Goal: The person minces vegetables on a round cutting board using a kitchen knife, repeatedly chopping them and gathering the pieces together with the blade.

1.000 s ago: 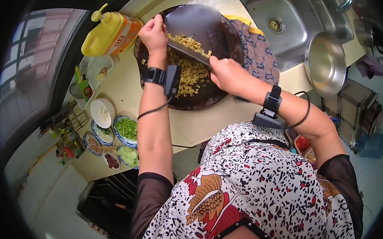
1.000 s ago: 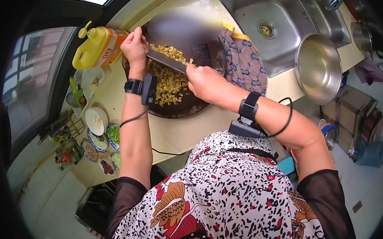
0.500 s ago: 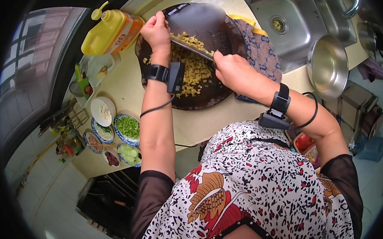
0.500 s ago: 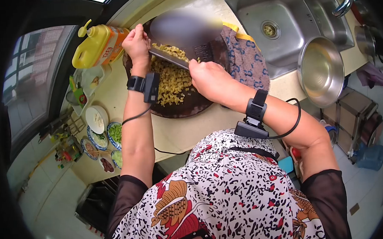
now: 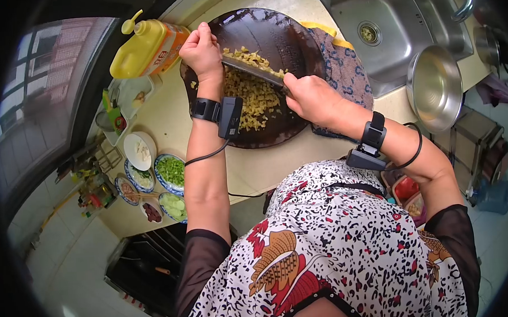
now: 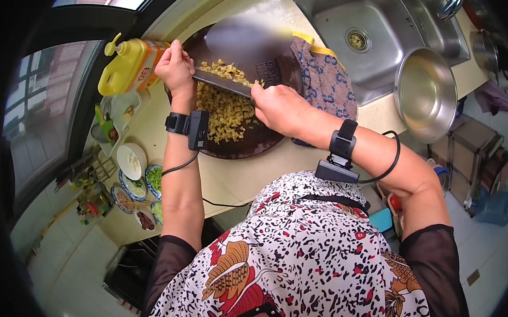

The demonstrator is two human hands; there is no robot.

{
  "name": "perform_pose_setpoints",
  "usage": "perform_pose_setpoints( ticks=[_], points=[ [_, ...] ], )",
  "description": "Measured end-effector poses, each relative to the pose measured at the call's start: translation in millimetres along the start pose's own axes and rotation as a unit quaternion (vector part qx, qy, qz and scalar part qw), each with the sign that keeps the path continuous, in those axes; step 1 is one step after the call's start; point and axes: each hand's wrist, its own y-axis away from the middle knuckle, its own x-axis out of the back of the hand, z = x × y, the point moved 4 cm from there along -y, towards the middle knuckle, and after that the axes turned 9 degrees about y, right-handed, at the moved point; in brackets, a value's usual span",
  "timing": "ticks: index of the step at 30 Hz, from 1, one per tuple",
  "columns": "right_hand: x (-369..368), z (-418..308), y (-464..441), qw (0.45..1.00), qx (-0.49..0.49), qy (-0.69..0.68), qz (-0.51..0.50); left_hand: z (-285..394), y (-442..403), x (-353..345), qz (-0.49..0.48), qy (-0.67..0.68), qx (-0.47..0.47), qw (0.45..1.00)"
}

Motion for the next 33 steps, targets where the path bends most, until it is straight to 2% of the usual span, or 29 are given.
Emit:
perform_pose_setpoints(
  ticks=[9,18,20,24,29,32,33],
  points=[
    [11.1,-6.2,-3.6,0.999,-0.013,0.029,-0.017,-10.0,-4.9,-0.9,-0.011,0.01,0.022,1.0],
    [9.4,-6.0,-11.6,0.999,-0.034,0.033,-0.019,-29.3,-25.1,-2.6,-0.021,-0.077,0.039,0.996],
    [3.0,-1.9,-7.5,0.998,-0.057,0.027,-0.022,-28.4,-19.9,-9.7,-0.022,-0.095,-0.004,0.995],
    [-8.4,14.5,1.5,0.999,-0.033,-0.005,0.019,-18.8,-13.0,-21.8,-0.018,-0.103,-0.068,0.992],
    [-10.8,-20.4,5.8,0.999,-0.047,-0.006,-0.01,3.4,-5.5,1.5,-0.008,-0.021,-0.003,1.0],
    [-10.6,-44.9,-3.1,0.998,-0.04,0.017,-0.04,-11.1,-10.8,28.8,-0.046,-0.075,0.091,0.992],
    [-14.8,-46.9,-6.8,0.998,-0.039,0.029,-0.045,-12.3,-12.6,30.7,-0.039,-0.057,0.083,0.994]
  ],
)
